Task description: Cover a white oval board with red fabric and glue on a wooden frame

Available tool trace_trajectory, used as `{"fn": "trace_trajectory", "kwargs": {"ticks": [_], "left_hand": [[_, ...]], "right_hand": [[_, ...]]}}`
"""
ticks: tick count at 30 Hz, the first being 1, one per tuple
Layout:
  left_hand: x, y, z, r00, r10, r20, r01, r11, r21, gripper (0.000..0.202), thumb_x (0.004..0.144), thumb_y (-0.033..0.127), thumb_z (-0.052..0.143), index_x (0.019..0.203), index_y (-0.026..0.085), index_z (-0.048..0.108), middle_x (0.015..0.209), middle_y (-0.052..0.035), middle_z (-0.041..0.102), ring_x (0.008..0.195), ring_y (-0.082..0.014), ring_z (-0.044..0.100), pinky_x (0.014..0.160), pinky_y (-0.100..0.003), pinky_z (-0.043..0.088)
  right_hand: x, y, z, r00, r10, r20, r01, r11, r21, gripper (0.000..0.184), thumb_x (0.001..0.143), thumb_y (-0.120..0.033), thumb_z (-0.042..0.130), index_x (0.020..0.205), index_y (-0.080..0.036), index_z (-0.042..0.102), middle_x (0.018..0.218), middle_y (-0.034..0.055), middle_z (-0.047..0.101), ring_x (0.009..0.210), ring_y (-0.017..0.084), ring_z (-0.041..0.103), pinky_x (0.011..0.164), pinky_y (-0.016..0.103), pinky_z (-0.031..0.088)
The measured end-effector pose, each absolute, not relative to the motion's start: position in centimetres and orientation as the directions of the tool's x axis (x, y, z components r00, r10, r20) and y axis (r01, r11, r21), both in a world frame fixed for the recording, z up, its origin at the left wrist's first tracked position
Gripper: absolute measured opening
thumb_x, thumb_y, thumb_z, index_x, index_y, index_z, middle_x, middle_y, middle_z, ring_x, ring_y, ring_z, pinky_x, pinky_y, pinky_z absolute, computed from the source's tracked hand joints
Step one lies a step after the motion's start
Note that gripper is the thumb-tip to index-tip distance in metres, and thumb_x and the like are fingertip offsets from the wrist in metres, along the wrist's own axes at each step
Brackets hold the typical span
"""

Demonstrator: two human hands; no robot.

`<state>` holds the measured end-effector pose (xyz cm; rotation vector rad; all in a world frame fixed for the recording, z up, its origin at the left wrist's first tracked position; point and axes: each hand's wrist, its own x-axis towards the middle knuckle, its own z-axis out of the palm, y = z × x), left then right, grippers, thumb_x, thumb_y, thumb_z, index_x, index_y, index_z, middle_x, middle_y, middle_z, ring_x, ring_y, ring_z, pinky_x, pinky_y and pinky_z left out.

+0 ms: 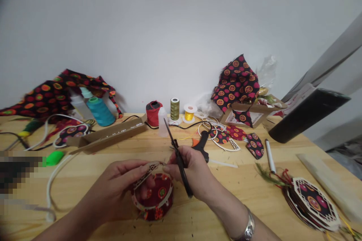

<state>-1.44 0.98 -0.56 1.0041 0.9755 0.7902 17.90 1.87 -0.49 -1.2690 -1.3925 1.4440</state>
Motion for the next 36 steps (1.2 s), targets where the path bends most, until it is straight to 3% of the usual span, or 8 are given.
{"fn": "trace_trajectory", "kwargs": {"ticks": [3,5,8,11,15,21,27,36], "left_hand": [[-1.6,1.1,-0.4,0.317,0.911,-0.266,-0.112,0.314,0.943,0.024,0.079,0.035,0.062,0.081,0.014,0.073,0.063,-0.0047,0.070,0.048,-0.0120,0.059,0.047,-0.021,0.042],[-1.7,1.2,-0.1,0.272,0.930,-0.248,-0.125,0.290,0.949,0.024,0.079,0.035,0.062,0.072,0.014,0.073,0.060,-0.0036,0.069,0.047,-0.0107,0.057,0.047,-0.020,0.041],[-1.9,1.3,0.0,0.210,0.952,-0.223,-0.137,0.255,0.957,0.027,0.079,0.034,0.061,0.063,0.014,0.070,0.056,-0.0019,0.065,0.047,-0.0092,0.055,0.047,-0.019,0.040],[-2.0,1.4,0.0,0.179,0.960,-0.214,-0.140,0.240,0.961,0.026,0.079,0.033,0.061,0.062,0.015,0.069,0.056,-0.0006,0.064,0.047,-0.0083,0.053,0.046,-0.018,0.039],[-2.0,1.5,-0.1,0.164,0.966,-0.202,-0.136,0.225,0.965,0.027,0.080,0.034,0.060,0.063,0.015,0.069,0.056,-0.0001,0.063,0.046,-0.0079,0.052,0.045,-0.017,0.037],[-2.2,1.4,-0.3,0.130,0.971,-0.202,-0.142,0.219,0.965,0.022,0.080,0.034,0.061,0.071,0.015,0.070,0.057,0.0010,0.062,0.047,-0.0075,0.049,0.045,-0.017,0.035],[-2.3,1.5,-0.7,0.105,0.974,-0.199,-0.152,0.214,0.965,0.024,0.078,0.034,0.063,0.064,0.015,0.068,0.053,0.0016,0.058,0.047,-0.0074,0.045,0.044,-0.017,0.034],[-2.4,1.4,-0.9,0.101,0.977,-0.190,-0.178,0.205,0.962,0.019,0.079,0.033,0.063,0.077,0.016,0.071,0.057,0.0016,0.060,0.051,-0.0083,0.046,0.047,-0.017,0.035]], "right_hand": [[18.2,1.8,-0.3,-0.200,0.976,-0.085,0.239,-0.035,-0.970,0.034,0.061,-0.037,0.075,0.073,-0.018,0.050,0.061,-0.0055,0.046,0.054,0.009,0.040,0.049,0.021,0.033],[18.5,1.6,0.2,-0.192,0.981,-0.021,0.408,0.060,-0.911,0.032,0.061,-0.036,0.074,0.074,-0.019,0.050,0.061,-0.0059,0.043,0.055,0.010,0.037,0.049,0.021,0.030],[18.8,1.2,1.0,-0.217,0.972,0.094,0.652,0.216,-0.727,0.029,0.062,-0.035,0.072,0.074,-0.020,0.050,0.064,-0.0051,0.045,0.056,0.011,0.037,0.050,0.022,0.030],[18.9,1.1,1.2,-0.270,0.940,0.207,0.756,0.340,-0.559,0.024,0.066,-0.033,0.068,0.077,-0.020,0.051,0.072,-0.0013,0.054,0.062,0.013,0.044,0.056,0.024,0.034],[19.1,1.3,0.5,-0.332,0.907,0.260,0.799,0.417,-0.433,0.021,0.069,-0.032,0.066,0.083,-0.020,0.056,0.083,0.0040,0.059,0.074,0.018,0.053,0.063,0.026,0.038],[19.5,1.5,-0.1,-0.360,0.885,0.295,0.832,0.447,-0.328,0.019,0.067,-0.029,0.068,0.080,-0.019,0.057,0.080,0.0034,0.060,0.072,0.018,0.054,0.061,0.026,0.037],[19.8,1.7,-0.4,-0.359,0.882,0.304,0.846,0.445,-0.293,0.022,0.067,-0.033,0.072,0.074,-0.019,0.056,0.074,0.0017,0.060,0.066,0.016,0.054,0.057,0.025,0.036],[20.0,1.8,-0.4,-0.378,0.872,0.311,0.837,0.466,-0.286,0.021,0.066,-0.030,0.073,0.073,-0.018,0.057,0.071,0.0010,0.060,0.063,0.015,0.053,0.056,0.024,0.035]]}}
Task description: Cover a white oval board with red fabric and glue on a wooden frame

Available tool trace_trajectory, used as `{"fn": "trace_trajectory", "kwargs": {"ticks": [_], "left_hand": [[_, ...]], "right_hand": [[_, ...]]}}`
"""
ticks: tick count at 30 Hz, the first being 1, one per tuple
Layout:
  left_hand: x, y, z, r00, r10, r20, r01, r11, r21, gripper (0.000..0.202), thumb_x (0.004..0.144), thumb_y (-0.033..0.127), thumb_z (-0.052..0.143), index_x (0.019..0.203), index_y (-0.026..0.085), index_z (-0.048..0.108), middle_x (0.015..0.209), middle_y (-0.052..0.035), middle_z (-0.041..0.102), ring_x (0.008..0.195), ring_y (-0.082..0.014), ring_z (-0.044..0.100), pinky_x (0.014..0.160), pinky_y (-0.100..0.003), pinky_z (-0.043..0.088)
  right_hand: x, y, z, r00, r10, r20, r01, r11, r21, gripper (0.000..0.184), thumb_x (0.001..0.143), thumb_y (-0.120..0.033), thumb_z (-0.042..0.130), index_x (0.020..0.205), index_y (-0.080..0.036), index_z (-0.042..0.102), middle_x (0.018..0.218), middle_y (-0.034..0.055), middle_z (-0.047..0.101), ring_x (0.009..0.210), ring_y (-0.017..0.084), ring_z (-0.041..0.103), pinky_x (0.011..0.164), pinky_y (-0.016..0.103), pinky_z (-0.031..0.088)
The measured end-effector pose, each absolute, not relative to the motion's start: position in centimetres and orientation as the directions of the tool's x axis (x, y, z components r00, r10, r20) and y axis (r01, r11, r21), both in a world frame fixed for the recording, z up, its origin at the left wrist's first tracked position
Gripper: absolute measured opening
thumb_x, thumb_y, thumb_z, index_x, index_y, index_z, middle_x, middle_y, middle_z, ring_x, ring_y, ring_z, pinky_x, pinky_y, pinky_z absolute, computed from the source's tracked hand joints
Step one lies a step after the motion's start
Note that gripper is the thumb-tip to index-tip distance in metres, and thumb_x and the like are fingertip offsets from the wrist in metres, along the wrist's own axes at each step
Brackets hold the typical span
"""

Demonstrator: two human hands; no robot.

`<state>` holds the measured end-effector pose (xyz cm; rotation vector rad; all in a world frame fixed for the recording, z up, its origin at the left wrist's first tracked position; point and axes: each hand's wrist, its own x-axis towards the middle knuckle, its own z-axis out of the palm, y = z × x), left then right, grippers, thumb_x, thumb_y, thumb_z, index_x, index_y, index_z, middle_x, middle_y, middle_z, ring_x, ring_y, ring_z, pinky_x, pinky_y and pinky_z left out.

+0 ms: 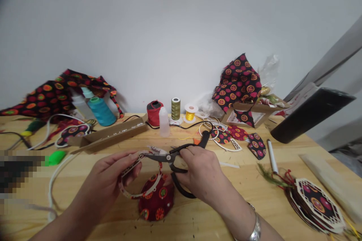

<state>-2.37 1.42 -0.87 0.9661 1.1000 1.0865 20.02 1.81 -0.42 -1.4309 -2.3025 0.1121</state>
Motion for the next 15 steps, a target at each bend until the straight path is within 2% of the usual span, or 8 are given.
{"fn": "trace_trajectory", "kwargs": {"ticks": [6,10,15], "left_hand": [[-2.24,1.28,-0.30,0.115,0.979,-0.167,-0.149,0.183,0.972,0.026,0.081,0.032,0.061,0.061,0.015,0.065,0.054,0.0021,0.057,0.049,-0.0072,0.043,0.045,-0.018,0.032],[-2.18,1.39,-0.12,0.122,0.980,-0.159,-0.152,0.176,0.973,0.026,0.080,0.032,0.061,0.061,0.016,0.065,0.054,0.0019,0.057,0.049,-0.0075,0.043,0.046,-0.018,0.032],[-2.15,1.25,-0.05,0.130,0.978,-0.166,-0.131,0.183,0.974,0.028,0.081,0.032,0.059,0.060,0.015,0.064,0.056,0.0011,0.058,0.049,-0.0077,0.043,0.046,-0.018,0.032]], "right_hand": [[19.79,1.72,-0.08,-0.375,0.886,0.274,0.835,0.451,-0.316,0.018,0.068,-0.029,0.070,0.072,-0.017,0.056,0.069,0.0009,0.058,0.062,0.014,0.051,0.056,0.024,0.034],[19.61,1.63,0.14,-0.358,0.904,0.233,0.813,0.425,-0.397,0.014,0.067,-0.022,0.067,0.068,-0.018,0.054,0.065,-0.0021,0.053,0.058,0.011,0.046,0.053,0.022,0.032],[19.59,1.52,0.09,-0.331,0.925,0.185,0.800,0.379,-0.465,0.012,0.068,-0.022,0.065,0.065,-0.018,0.054,0.059,-0.0039,0.048,0.053,0.010,0.039,0.049,0.021,0.029]]}}
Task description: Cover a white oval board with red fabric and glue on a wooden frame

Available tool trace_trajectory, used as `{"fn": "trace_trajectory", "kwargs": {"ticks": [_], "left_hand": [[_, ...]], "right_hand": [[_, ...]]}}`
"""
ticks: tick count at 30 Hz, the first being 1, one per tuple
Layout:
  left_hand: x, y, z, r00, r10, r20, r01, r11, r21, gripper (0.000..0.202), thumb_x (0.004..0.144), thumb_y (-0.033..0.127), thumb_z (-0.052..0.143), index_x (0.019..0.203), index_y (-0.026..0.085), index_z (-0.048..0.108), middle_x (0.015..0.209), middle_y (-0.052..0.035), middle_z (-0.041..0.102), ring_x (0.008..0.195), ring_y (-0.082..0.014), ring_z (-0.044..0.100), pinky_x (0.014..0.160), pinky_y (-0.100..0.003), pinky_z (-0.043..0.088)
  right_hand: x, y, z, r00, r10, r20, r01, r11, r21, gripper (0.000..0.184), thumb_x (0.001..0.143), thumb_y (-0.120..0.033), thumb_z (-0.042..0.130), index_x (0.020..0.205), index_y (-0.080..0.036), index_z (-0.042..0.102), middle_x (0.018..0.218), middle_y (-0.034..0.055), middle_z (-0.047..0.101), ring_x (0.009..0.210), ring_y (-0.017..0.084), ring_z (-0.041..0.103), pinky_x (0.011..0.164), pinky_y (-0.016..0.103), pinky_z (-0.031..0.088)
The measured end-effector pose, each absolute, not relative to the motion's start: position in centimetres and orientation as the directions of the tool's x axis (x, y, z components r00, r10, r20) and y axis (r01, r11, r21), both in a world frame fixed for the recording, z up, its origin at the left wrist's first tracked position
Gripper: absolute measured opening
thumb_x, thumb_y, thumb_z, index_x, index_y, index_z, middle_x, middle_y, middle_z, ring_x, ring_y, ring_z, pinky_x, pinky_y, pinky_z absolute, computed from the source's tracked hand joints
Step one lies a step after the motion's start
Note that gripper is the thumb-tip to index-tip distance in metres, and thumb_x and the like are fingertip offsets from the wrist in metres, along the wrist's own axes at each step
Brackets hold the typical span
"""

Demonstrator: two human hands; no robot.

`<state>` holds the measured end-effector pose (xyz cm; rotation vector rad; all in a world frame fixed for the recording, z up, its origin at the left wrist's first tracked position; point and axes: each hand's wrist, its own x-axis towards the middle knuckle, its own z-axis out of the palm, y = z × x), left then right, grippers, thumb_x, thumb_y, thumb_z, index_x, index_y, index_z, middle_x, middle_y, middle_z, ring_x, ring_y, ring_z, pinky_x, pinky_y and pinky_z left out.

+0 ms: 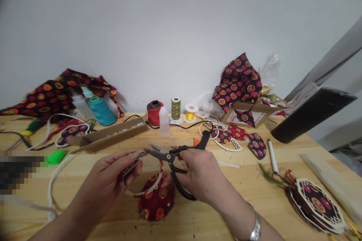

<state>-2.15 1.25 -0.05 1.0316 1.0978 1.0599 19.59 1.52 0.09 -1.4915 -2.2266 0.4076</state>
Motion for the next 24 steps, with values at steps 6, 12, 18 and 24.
{"fn": "trace_trajectory", "kwargs": {"ticks": [6,12,18,24], "left_hand": [[-2.1,1.4,0.0,0.126,0.980,-0.154,-0.147,0.172,0.974,0.026,0.081,0.032,0.060,0.062,0.015,0.066,0.059,0.0006,0.061,0.051,-0.0075,0.044,0.047,-0.017,0.034],[-2.0,1.2,0.0,0.127,0.972,-0.199,-0.223,0.224,0.949,0.019,0.079,0.032,0.062,0.080,0.016,0.072,0.070,-0.0033,0.070,0.049,-0.0086,0.054,0.046,-0.018,0.040],[-1.6,1.0,-0.3,0.217,0.943,-0.254,-0.299,0.312,0.902,0.021,0.075,0.029,0.067,0.090,0.014,0.070,0.072,-0.0074,0.073,0.051,-0.0140,0.063,0.045,-0.021,0.046],[-1.3,0.8,-0.1,0.368,0.889,-0.271,-0.279,0.384,0.880,0.027,0.078,0.035,0.063,0.089,0.012,0.071,0.073,-0.0113,0.074,0.055,-0.0168,0.065,0.048,-0.023,0.048]], "right_hand": [[19.4,1.7,0.2,-0.182,0.980,0.079,0.714,0.187,-0.674,0.025,0.067,-0.033,0.068,0.057,-0.018,0.050,0.053,-0.0046,0.045,0.051,0.010,0.037,0.046,0.021,0.027],[18.5,2.0,0.4,-0.169,0.980,-0.104,0.269,-0.056,-0.962,0.027,0.062,-0.038,0.071,0.070,-0.016,0.058,0.059,-0.0035,0.052,0.053,0.009,0.041,0.047,0.021,0.032],[18.0,1.8,-0.1,-0.209,0.963,-0.170,0.129,-0.146,-0.981,0.025,0.063,-0.033,0.071,0.073,-0.017,0.054,0.057,-0.0046,0.053,0.047,0.007,0.040,0.043,0.019,0.030],[18.4,1.8,0.2,-0.238,0.956,-0.170,0.078,-0.156,-0.985,0.028,0.062,-0.032,0.074,0.073,-0.017,0.053,0.060,-0.0051,0.055,0.047,0.006,0.043,0.044,0.019,0.033]]}}
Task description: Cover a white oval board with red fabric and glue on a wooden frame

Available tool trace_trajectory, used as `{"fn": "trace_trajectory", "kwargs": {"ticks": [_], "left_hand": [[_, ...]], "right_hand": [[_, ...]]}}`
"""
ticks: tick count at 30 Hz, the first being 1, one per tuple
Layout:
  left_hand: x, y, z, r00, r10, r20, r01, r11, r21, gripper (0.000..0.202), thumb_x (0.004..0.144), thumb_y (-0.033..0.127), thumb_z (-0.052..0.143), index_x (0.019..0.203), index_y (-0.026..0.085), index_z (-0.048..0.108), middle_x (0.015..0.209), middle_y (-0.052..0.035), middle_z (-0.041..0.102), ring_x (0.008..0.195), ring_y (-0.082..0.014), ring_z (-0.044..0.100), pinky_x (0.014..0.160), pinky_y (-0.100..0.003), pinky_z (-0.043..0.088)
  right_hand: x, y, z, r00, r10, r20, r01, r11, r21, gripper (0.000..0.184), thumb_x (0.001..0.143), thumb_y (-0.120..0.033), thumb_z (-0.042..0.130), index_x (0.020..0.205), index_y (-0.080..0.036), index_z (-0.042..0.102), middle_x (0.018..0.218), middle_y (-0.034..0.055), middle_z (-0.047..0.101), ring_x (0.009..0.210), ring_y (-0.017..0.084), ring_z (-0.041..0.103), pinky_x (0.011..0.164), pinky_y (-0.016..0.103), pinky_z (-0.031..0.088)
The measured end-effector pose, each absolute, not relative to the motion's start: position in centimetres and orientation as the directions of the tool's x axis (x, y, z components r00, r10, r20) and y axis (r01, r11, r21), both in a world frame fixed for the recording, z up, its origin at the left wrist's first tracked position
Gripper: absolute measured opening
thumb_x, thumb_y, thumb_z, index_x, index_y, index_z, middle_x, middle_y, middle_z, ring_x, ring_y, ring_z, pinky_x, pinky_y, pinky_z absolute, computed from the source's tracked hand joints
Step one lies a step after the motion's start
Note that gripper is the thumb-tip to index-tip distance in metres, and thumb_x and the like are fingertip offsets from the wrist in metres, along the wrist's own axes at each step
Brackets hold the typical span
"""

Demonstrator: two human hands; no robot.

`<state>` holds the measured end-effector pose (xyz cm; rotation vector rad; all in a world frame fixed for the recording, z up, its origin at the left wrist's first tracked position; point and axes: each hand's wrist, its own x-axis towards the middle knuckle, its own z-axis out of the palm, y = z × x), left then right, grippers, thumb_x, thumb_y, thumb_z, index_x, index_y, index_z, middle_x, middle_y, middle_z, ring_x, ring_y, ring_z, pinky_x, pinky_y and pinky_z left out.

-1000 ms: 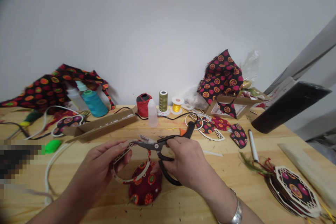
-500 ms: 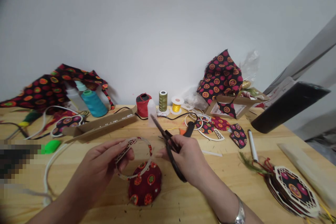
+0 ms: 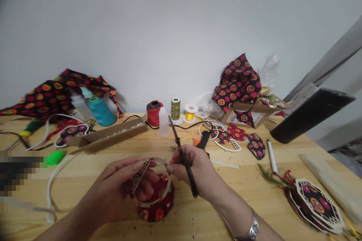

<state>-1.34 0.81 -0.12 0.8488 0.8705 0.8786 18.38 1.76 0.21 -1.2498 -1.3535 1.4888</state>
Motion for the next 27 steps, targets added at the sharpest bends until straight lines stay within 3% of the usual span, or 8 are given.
{"fn": "trace_trajectory", "kwargs": {"ticks": [7,11,16,21,24,27], "left_hand": [[-1.1,0.3,0.2,0.509,0.779,-0.366,-0.033,0.443,0.896,0.038,0.083,0.044,0.055,0.067,0.013,0.070,0.054,-0.0064,0.067,0.040,-0.0086,0.053,0.039,-0.017,0.036],[-1.0,0.5,0.3,0.388,0.852,-0.351,-0.079,0.410,0.908,0.036,0.081,0.044,0.056,0.065,0.014,0.069,0.050,-0.0038,0.064,0.036,-0.0080,0.050,0.036,-0.017,0.032],[-1.3,1.1,0.3,0.163,0.939,-0.301,-0.199,0.330,0.923,0.032,0.079,0.040,0.059,0.062,0.013,0.068,0.050,-0.0014,0.062,0.036,-0.0065,0.046,0.035,-0.016,0.030],[-1.4,1.4,0.3,0.073,0.950,-0.303,-0.246,0.312,0.918,0.028,0.078,0.037,0.059,0.063,0.015,0.068,0.050,-0.0002,0.061,0.037,-0.0068,0.045,0.035,-0.016,0.030],[-1.5,1.5,0.4,0.035,0.948,-0.316,-0.260,0.314,0.913,0.031,0.078,0.037,0.059,0.057,0.015,0.065,0.048,0.0005,0.059,0.038,-0.0062,0.043,0.036,-0.016,0.029],[-1.6,1.7,0.4,0.009,0.951,-0.311,-0.299,0.299,0.906,0.025,0.077,0.035,0.061,0.064,0.015,0.067,0.056,0.0008,0.063,0.040,-0.0055,0.045,0.036,-0.015,0.029]], "right_hand": [[18.2,1.4,0.0,-0.396,0.903,-0.163,0.081,-0.143,-0.986,0.029,0.065,-0.036,0.073,0.075,-0.017,0.052,0.068,-0.0030,0.056,0.055,0.009,0.049,0.052,0.021,0.039],[18.4,1.4,0.0,-0.294,0.951,-0.095,0.287,-0.007,-0.958,0.032,0.063,-0.036,0.073,0.078,-0.018,0.052,0.063,-0.0059,0.047,0.054,0.009,0.040,0.049,0.021,0.033],[18.4,1.1,0.7,-0.223,0.964,0.145,0.721,0.263,-0.641,0.026,0.065,-0.035,0.070,0.077,-0.021,0.052,0.064,-0.0043,0.048,0.056,0.012,0.039,0.051,0.024,0.031],[18.3,0.9,0.6,-0.309,0.922,0.235,0.815,0.384,-0.434,0.021,0.068,-0.028,0.065,0.083,-0.020,0.054,0.081,0.0027,0.057,0.069,0.017,0.050,0.060,0.027,0.037],[18.4,1.1,0.0,-0.339,0.906,0.255,0.845,0.412,-0.342,0.015,0.068,-0.025,0.063,0.080,-0.019,0.055,0.082,0.0043,0.057,0.071,0.018,0.052,0.061,0.027,0.037],[18.6,1.2,-0.4,-0.347,0.892,0.289,0.857,0.426,-0.288,0.015,0.068,-0.026,0.063,0.079,-0.019,0.057,0.080,0.0047,0.058,0.072,0.019,0.053,0.061,0.028,0.038]]}}
